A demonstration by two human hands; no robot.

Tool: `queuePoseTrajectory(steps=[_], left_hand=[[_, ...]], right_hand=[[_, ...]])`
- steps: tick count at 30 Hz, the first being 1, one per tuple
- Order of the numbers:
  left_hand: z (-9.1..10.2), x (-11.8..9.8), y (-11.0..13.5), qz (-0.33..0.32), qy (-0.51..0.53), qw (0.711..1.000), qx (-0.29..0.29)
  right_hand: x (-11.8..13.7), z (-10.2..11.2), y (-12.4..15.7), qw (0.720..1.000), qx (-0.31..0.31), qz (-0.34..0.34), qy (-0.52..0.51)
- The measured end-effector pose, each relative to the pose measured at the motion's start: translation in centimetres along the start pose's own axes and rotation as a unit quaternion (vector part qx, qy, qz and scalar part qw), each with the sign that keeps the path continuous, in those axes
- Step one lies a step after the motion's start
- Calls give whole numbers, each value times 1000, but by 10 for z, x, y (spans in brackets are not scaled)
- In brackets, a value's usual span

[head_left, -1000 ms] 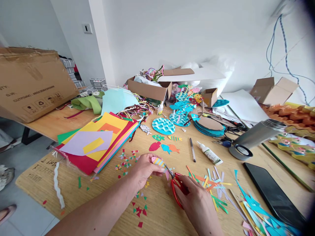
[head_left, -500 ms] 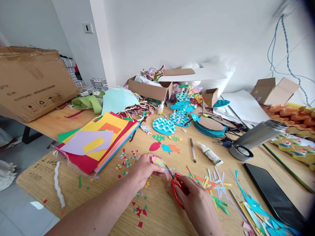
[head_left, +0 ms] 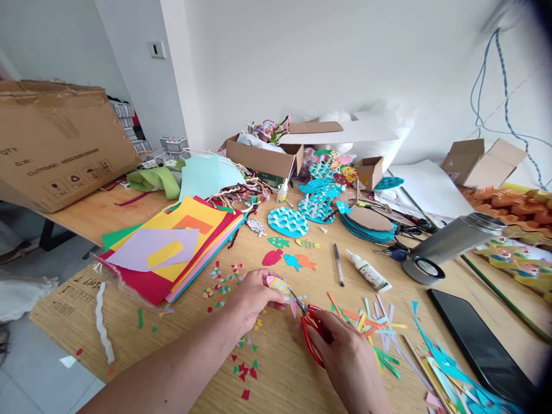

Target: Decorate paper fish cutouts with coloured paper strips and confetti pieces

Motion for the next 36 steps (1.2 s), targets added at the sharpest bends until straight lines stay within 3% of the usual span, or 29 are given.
queuePoseTrajectory(steps=[36], left_hand=[[-3,-5,2,-33,-42,999,2]], right_hand=[[5,2,-1,1000,2,-14,-16]])
Point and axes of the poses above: each hand's wrist, its own y-axis away from the middle knuckle, its own z-axis out of the back of the hand, x = y × z, the point moved 7 cm from there along -y, towards the middle knuckle, and after that the axes turned 4 degrees about x, right-handed, at the moved point
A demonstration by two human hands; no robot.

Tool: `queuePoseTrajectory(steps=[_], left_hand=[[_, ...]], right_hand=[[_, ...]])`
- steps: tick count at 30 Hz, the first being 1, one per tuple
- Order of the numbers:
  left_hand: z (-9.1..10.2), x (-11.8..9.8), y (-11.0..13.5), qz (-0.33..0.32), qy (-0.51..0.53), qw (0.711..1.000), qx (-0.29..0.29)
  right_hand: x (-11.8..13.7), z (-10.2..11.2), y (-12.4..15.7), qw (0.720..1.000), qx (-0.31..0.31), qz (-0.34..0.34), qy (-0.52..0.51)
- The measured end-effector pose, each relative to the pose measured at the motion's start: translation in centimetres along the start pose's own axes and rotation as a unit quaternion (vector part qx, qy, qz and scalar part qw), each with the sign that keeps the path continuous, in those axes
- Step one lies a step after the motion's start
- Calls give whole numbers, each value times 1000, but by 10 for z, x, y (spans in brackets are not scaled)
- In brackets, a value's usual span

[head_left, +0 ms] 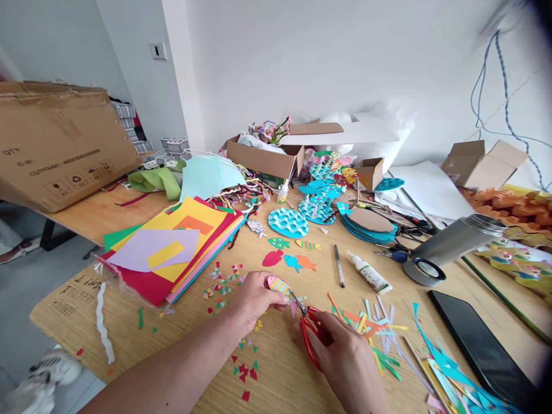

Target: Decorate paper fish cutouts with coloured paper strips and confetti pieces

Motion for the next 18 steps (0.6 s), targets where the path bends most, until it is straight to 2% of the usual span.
queuePoseTrajectory(steps=[11,18], left_hand=[[-2,-2,1,-6,-5,1000,5],[-4,3,1,4,16,999,31]], right_hand=[[-1,-1,0,1000,3,-5,-2],[-2,-3,1,1000,7,-4,-5]])
Point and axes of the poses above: each hand's wrist, its own y-axis away from the middle knuckle, its own z-axis out of the back of the hand, x = y × z, the point moved 7 cm from there along -y, towards the middle knuckle, and after that the axes turned 4 degrees about x, right-handed, at the moved point
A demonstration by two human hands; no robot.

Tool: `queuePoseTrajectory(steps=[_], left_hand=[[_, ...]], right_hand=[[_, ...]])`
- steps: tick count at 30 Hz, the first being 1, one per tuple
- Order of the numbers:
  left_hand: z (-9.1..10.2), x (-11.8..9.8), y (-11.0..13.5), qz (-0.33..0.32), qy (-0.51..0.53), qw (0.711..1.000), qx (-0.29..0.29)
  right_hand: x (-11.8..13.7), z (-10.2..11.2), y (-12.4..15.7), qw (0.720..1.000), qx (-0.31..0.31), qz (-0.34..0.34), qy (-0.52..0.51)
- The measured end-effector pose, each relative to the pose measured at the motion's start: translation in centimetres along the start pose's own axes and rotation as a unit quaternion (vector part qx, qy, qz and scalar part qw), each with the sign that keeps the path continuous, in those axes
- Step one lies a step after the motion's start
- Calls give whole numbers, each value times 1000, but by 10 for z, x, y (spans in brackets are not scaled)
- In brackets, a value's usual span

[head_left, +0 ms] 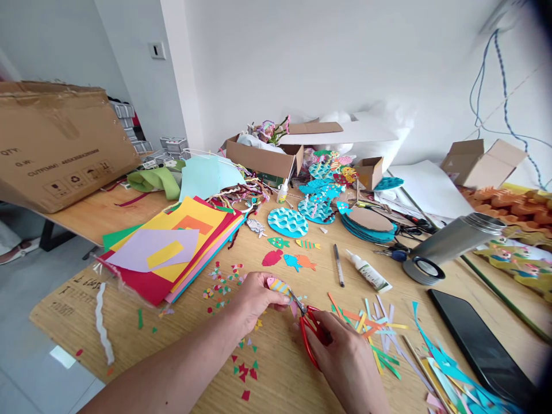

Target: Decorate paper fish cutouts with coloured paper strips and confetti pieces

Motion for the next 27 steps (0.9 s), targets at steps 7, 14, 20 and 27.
queuePoseTrajectory(steps=[7,14,20,27], left_hand=[[-3,4,1,30,12,999,10],[-4,5,1,44,16,999,19],[-3,6,1,45,15,999,15],[-2,7,0,46,15,999,8]], right_hand=[[-1,0,1,1000,-6,-1,-1],[0,0,0,1000,-3,6,-5],[-3,-3,0,1000,8,1,-6],[-4,-2,0,1000,6,7,-3]])
Point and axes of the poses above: each hand's wrist, its own y-axis away from the middle knuckle, its own z-axis out of the back of the hand, x = y × z, the point moved 7 cm from there along -y, towards the middle knuckle, and after that the axes turned 4 degrees about x, right-handed, at the moved point
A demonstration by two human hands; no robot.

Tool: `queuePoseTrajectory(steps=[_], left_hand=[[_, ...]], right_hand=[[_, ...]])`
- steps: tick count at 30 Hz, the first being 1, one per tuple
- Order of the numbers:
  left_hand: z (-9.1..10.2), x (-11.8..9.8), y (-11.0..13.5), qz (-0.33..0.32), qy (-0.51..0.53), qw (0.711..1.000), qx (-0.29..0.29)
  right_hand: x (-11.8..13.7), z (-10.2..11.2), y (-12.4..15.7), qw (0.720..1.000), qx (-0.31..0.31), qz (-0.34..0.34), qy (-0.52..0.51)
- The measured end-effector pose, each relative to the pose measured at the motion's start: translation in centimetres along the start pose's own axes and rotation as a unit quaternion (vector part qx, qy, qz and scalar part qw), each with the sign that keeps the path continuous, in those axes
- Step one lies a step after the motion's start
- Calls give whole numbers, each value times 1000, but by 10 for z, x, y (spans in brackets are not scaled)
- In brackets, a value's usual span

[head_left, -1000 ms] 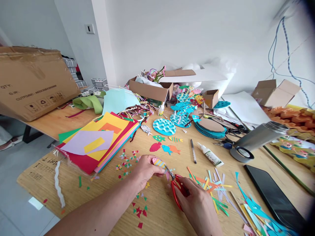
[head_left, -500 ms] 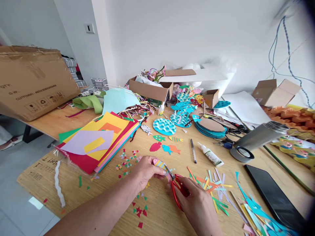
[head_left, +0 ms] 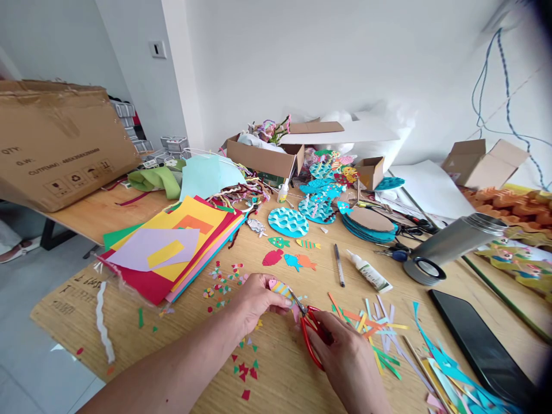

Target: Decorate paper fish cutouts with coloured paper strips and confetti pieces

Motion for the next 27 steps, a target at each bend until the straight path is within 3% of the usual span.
queuePoseTrajectory(steps=[27], left_hand=[[-1,0,1,0,-11,1000,11]], right_hand=[[6,3,-2,1000,-3,9,10]])
Point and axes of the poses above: each hand's wrist, its own y-axis away from the middle knuckle, its own z-axis out of the back of the hand, x = y × z, the point moved 7 cm from there along -y, towards the middle knuckle, and after that the axes turned 4 degrees about x, right-handed, at the moved point
